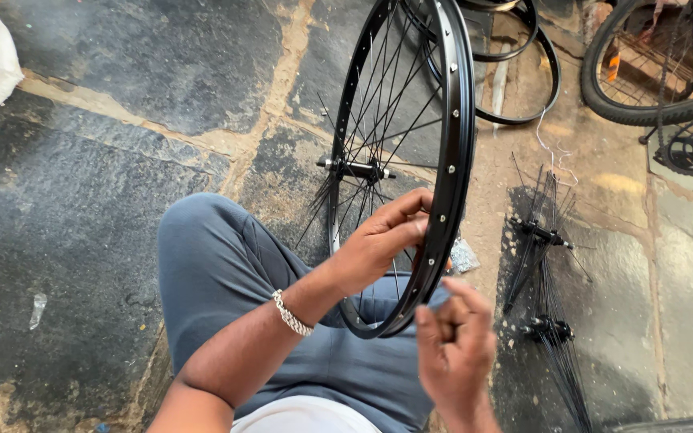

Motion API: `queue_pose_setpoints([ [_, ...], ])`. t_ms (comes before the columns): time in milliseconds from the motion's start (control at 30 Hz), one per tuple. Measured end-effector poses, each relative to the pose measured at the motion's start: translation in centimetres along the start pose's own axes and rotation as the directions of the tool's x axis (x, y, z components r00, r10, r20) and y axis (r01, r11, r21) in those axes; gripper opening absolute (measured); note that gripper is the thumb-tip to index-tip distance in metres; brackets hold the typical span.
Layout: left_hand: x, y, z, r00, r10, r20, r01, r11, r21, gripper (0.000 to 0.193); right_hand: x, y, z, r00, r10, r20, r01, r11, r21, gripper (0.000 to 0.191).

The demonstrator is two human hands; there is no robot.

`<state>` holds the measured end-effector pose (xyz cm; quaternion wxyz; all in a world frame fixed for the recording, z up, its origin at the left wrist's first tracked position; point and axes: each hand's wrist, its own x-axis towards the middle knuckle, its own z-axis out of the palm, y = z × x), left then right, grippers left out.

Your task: The person sits on the floor and attaches a black rim to a bicycle wheel hub by inserting spokes and securing them with nipples. They rotate the wheel to access different sections and continue fastening the components together.

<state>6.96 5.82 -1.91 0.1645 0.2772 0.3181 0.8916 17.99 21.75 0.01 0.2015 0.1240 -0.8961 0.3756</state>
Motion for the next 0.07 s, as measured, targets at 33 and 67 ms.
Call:
queue_pose_setpoints([
  [33,0.02,-0.10,-0.24,0.999,0.021,0.043,-0.020,1.000,-0.012,0.024,0.71,0.03,-0.48,0.997,-0.068,-0.033,0.067,0.998,-0.021,0.034],
  [67,0.07,-0.18,-0.43,0.998,0.013,0.066,-0.010,0.999,-0.040,0.025,1.45,-0.03,-1.08,0.988,-0.138,-0.066,0.136,0.990,-0.044,0.033],
])
